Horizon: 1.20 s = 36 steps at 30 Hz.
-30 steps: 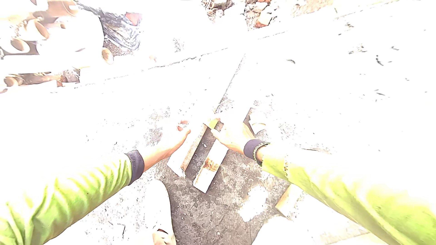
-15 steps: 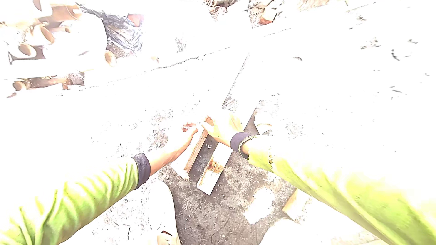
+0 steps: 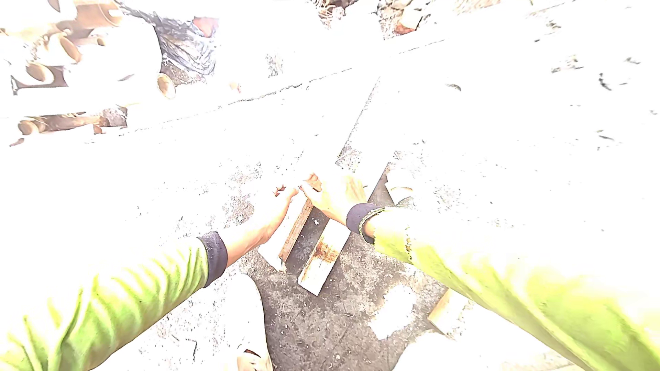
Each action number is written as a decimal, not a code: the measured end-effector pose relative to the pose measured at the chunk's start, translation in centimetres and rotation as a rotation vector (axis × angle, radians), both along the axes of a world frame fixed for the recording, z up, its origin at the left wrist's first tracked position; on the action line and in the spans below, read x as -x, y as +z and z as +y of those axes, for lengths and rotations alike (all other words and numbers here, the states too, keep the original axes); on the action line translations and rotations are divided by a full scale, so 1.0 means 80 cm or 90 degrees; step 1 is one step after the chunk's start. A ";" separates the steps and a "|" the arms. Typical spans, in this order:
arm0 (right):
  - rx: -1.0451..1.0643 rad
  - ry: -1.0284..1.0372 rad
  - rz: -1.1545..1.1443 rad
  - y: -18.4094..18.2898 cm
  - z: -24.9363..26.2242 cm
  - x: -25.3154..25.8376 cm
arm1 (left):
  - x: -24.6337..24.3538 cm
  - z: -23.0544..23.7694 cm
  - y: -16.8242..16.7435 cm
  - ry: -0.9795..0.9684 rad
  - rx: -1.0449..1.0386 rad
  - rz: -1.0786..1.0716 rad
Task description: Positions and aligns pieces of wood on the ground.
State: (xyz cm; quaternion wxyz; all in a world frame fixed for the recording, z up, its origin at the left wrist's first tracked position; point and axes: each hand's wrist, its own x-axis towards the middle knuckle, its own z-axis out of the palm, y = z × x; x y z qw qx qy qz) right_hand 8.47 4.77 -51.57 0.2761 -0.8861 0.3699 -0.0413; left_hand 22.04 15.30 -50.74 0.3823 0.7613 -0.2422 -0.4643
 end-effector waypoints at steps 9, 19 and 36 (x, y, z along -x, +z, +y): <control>-0.039 -0.014 -0.006 0.005 -0.001 0.000 | -0.001 0.000 -0.001 0.012 -0.027 -0.013; -0.070 0.029 -0.043 -0.016 0.003 0.013 | 0.001 -0.012 0.013 0.040 -0.143 0.114; -0.095 0.053 0.002 -0.014 -0.002 0.030 | -0.005 -0.026 0.005 0.110 -0.188 0.279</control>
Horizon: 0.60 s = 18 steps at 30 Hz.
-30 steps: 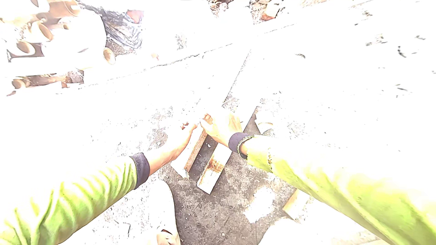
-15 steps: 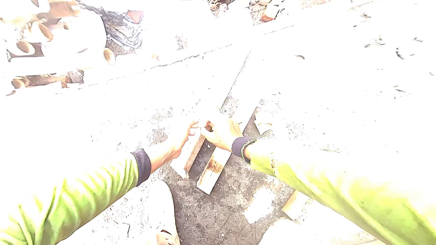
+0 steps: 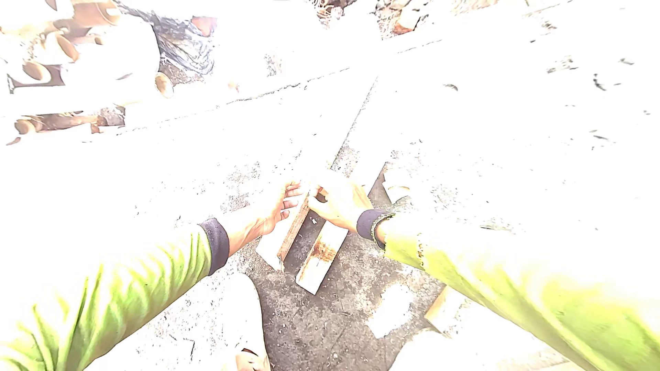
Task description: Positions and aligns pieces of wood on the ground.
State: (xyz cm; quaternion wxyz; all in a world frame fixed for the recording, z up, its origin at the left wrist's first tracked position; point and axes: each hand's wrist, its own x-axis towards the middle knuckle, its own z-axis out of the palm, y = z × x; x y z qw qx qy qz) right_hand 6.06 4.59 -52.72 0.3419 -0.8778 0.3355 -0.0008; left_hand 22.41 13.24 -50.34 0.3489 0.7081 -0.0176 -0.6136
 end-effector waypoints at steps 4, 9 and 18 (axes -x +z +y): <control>-0.002 -0.002 0.017 -0.002 0.000 0.004 | 0.002 0.000 -0.003 0.006 0.009 -0.005; -0.012 0.004 0.013 0.000 0.000 0.006 | 0.015 -0.004 -0.001 0.013 0.008 -0.019; -0.049 -0.049 0.022 0.006 -0.009 0.021 | 0.017 -0.013 -0.002 0.050 0.029 -0.018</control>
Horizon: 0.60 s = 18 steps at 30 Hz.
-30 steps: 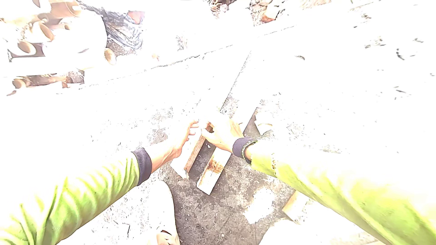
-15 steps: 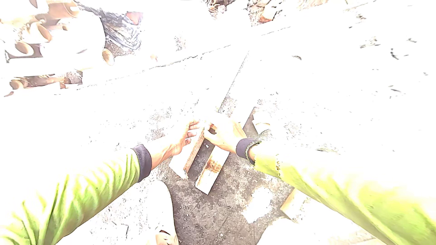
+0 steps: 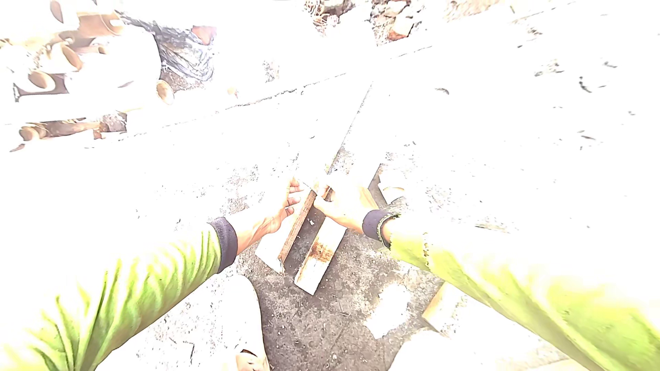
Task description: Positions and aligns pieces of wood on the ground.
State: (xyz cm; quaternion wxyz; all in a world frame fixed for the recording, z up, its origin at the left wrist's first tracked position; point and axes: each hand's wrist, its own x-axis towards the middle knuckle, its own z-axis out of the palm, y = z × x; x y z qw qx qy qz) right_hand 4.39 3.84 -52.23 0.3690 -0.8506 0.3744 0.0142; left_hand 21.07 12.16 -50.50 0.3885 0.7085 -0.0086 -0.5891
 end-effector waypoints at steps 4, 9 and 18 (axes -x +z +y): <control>-0.004 -0.053 -0.007 0.005 -0.010 0.008 | -0.004 -0.002 -0.002 0.030 -0.006 -0.016; -0.019 -0.134 -0.077 0.005 -0.029 0.006 | -0.012 0.001 -0.007 0.061 0.020 -0.043; -0.050 -0.330 -0.088 0.039 -0.080 -0.002 | -0.024 -0.004 -0.006 0.088 0.024 0.016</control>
